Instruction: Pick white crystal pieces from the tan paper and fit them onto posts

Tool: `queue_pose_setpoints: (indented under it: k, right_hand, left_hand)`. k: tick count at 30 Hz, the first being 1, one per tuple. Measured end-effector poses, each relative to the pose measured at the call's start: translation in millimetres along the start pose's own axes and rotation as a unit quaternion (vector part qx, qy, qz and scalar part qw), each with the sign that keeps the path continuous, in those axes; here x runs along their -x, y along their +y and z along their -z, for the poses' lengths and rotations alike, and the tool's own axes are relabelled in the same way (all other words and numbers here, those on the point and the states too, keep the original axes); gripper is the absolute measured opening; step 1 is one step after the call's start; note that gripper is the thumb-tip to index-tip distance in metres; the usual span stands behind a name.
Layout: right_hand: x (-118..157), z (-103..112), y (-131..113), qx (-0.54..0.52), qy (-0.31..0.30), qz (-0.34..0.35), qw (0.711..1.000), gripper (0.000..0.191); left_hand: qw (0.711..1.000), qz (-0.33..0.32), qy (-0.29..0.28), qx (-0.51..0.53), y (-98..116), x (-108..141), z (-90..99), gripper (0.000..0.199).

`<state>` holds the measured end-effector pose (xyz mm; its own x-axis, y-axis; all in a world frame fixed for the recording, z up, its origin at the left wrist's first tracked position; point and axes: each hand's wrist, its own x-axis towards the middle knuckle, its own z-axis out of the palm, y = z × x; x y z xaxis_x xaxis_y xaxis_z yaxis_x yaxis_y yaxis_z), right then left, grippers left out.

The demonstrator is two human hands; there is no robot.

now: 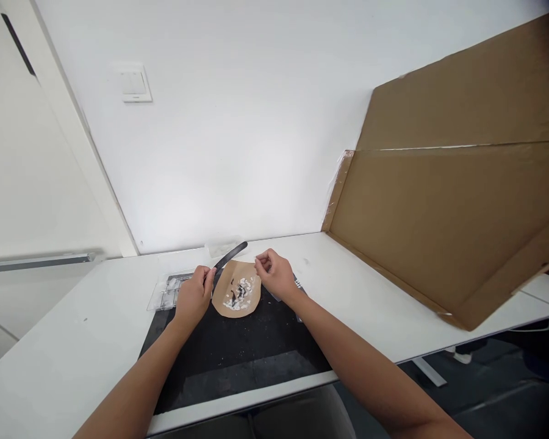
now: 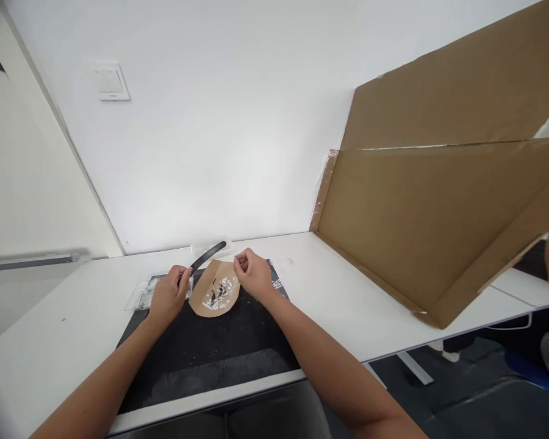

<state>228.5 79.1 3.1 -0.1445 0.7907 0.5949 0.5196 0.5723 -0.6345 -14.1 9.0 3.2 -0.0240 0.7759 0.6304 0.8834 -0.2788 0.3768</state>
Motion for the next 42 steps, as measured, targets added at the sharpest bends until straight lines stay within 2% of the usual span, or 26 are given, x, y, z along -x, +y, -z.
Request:
queue_pose_setpoints:
  k: [6,11,17,21,23,27,30,38,42]
  right_hand:
    - [3.8,-2.8,-8.6,-0.01,0.016,0.003,1.0,0.016]
    - [5.1,-5.3,-9.3,0.031,0.021,-0.001,0.999,0.016]
    - [11.8,-10.6,-14.2,0.068,0.017,0.038,0.997,0.017]
    - [16.6,-13.1,-24.6,0.064,-0.013,0.099,0.993,0.015]
    - [15.2,-11.5,-26.7,0.069,-0.004,0.11,0.991,0.014]
    - [5.5,-3.8,-18.1,0.077,0.039,0.07,0.994,0.014]
    - [0.3,0.7,-10.1,0.068,0.042,0.044,0.996,0.016]
    - [13.6,-10.1,-29.9,0.025,0.008,0.107,0.994,0.013]
    - [10.2,-9.2,-25.4,0.039,0.031,0.087,0.995,0.012]
  left_hand:
    - [0.998,-0.058,-0.018,-0.01,-2.9,2.2,-6.6,0.031]
    - [0.995,-0.096,-0.028,-0.008,-1.1,5.7,-10.2,0.032]
    - [0.992,-0.125,-0.031,0.0,3.6,7.1,-7.5,0.029]
    - [0.991,-0.128,-0.031,0.004,4.5,7.7,-6.6,0.03]
    - [0.991,-0.127,-0.033,0.003,4.8,8.0,-6.1,0.029]
    - [0.991,-0.128,-0.044,0.003,5.6,8.5,-4.8,0.029]
    - [0.99,-0.133,-0.054,0.008,6.0,9.0,-4.4,0.028]
    - [0.99,-0.129,-0.052,0.016,6.7,8.7,-2.5,0.026]
    - [0.99,-0.127,-0.057,0.017,6.2,8.4,-3.0,0.026]
